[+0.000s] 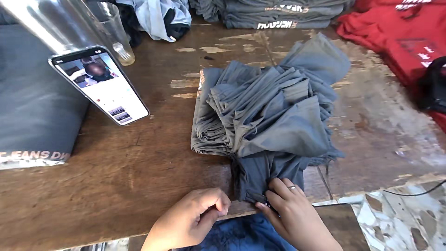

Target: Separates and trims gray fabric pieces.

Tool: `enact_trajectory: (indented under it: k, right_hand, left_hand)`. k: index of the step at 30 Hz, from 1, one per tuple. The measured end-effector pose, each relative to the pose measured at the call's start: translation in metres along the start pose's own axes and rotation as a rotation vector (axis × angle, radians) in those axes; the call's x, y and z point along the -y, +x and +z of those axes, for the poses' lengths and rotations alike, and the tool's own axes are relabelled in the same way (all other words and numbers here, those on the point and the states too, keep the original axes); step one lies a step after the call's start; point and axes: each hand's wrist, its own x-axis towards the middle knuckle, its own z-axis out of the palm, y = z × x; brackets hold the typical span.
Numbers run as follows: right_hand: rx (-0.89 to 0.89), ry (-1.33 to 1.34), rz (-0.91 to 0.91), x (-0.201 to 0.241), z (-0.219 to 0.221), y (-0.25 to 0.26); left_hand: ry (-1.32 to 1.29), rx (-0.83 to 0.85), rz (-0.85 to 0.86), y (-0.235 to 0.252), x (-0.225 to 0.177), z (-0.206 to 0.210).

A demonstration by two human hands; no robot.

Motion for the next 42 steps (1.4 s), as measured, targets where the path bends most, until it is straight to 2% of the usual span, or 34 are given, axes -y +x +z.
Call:
enact_trajectory:
  k: [4, 6, 8, 11, 13, 16, 21, 24, 26, 29, 30, 33, 35, 37, 40, 42]
  right_hand:
    - [-0.022, 0.028, -0.029, -0.005, 0.003, -0.001]
    - [-0.026, 0.119, -0.052, -0.011, 0.002, -0.003]
    - [-0.041, 0.234, -0.083, -0.02, 0.0, -0.008]
    - [-0.009, 0.358, -0.069, -0.026, -0.004, -0.012]
    - [0.018, 0.382, -0.038, -0.024, -0.01, -0.011]
    - [0.004, 0.364, -0.037, -0.023, -0.009, -0.01]
    - [-0.095, 0.336, -0.115, -0.034, 0.008, -0.011]
    - [-0.109, 0.313, -0.117, -0.032, 0.01, -0.007]
    - [-0.131, 0.318, -0.105, -0.031, 0.01, -0.006]
    - [-0.167, 0.362, -0.052, -0.031, 0.009, -0.008]
    - [-0.155, 0.376, -0.031, -0.03, 0.006, -0.009]
    - [-0.112, 0.404, -0.004, -0.025, -0.002, -0.011]
    - [-0.098, 0.403, -0.024, -0.024, -0.002, -0.011]
    - [-0.112, 0.424, -0.062, -0.027, 0.003, -0.009]
    - [-0.213, 0.414, -0.081, -0.041, 0.009, -0.009]
    - [-0.206, 0.432, -0.042, -0.043, 0.001, -0.009]
  left_hand:
    - [0.007, 0.0, -0.035, -0.005, 0.002, -0.005]
    - [0.17, -0.075, -0.132, -0.007, 0.0, -0.005]
    - [0.443, -0.214, -0.205, -0.005, -0.004, -0.003]
    - [0.504, -0.342, -0.077, 0.008, -0.007, 0.008]
    - [0.451, -0.306, 0.021, 0.019, -0.009, 0.024]
    - [0.644, -0.232, 0.037, 0.031, -0.002, 0.043]
    - [0.82, -0.265, -0.174, 0.041, 0.0, 0.057]
    - [0.881, -0.186, -0.338, 0.059, -0.019, 0.06]
    - [0.829, -0.1, -0.446, 0.072, -0.029, 0.057]
    - [0.58, 0.006, -0.555, 0.075, -0.029, 0.042]
    - [0.491, 0.005, -0.534, 0.069, -0.025, 0.036]
    - [0.249, -0.1, -0.296, 0.038, -0.012, 0.027]
    - [0.118, -0.147, -0.199, 0.02, -0.014, 0.018]
    - [0.024, -0.13, -0.115, 0.005, -0.021, 0.004]
    - [-0.196, -0.009, -0.016, -0.008, -0.028, -0.016]
    - [-0.217, -0.056, -0.003, -0.007, -0.027, -0.017]
